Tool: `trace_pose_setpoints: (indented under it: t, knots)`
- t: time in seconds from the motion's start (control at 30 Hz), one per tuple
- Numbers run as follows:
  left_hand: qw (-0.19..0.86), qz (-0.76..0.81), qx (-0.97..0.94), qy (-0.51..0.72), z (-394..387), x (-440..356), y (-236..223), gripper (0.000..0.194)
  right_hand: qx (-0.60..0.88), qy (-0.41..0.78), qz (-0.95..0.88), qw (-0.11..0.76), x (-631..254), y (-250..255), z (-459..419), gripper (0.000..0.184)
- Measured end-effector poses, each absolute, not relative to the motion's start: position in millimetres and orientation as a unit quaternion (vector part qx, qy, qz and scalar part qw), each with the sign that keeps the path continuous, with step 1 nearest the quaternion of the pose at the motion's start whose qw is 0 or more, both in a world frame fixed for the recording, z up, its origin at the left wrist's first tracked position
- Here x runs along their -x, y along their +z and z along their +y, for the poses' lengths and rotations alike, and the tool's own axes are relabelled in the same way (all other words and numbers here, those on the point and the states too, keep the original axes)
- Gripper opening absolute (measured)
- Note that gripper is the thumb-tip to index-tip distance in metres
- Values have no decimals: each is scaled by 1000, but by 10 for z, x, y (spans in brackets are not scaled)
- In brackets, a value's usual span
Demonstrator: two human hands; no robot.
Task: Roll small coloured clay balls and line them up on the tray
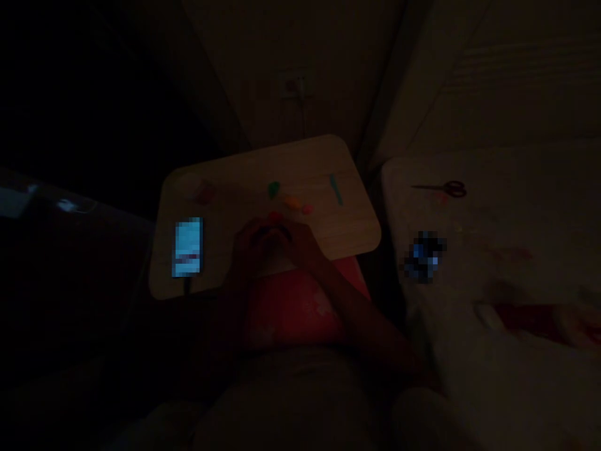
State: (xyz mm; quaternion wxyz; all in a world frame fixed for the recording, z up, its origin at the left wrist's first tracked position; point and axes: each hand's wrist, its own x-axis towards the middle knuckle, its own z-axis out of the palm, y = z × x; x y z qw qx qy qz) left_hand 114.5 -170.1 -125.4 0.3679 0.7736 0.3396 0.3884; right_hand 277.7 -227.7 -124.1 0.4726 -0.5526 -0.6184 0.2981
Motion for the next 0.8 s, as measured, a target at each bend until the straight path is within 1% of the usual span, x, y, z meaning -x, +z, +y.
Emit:
trace_pose_setpoints:
  t: [0.2, 0.33, 0.4, 0.5, 0.53, 0.67, 0.8]
  knots:
    - [385, 373, -746, 395, -1714, -1123, -1259, 12, 532, 289, -643, 470, -2787, -1280, -2268, 29]
    - [399, 371, -740, 395, -1722, -1111, -1273, 13, 551, 287, -623, 475, -2797, -1263, -2289, 33]
    - [394, 357, -750, 393, -1723, -1116, -1270, 17, 566, 292, -604, 479, -2800, -1248, -2298, 35]
    - [379, 325, -772, 393, -1720, -1133, -1271, 31, 568, 301, -592, 486, -2807, -1247, -2295, 37]
    - [374, 320, -776, 394, -1719, -1138, -1274, 32, 563, 304, -594, 488, -2809, -1252, -2291, 37]
    - [370, 337, -770, 397, -1719, -1132, -1292, 18, 553, 313, -608, 477, -2801, -1265, -2279, 42]
    - [363, 340, -769, 402, -1727, -1116, -1293, 13, 551, 300, -627, 462, -2783, -1245, -2297, 44]
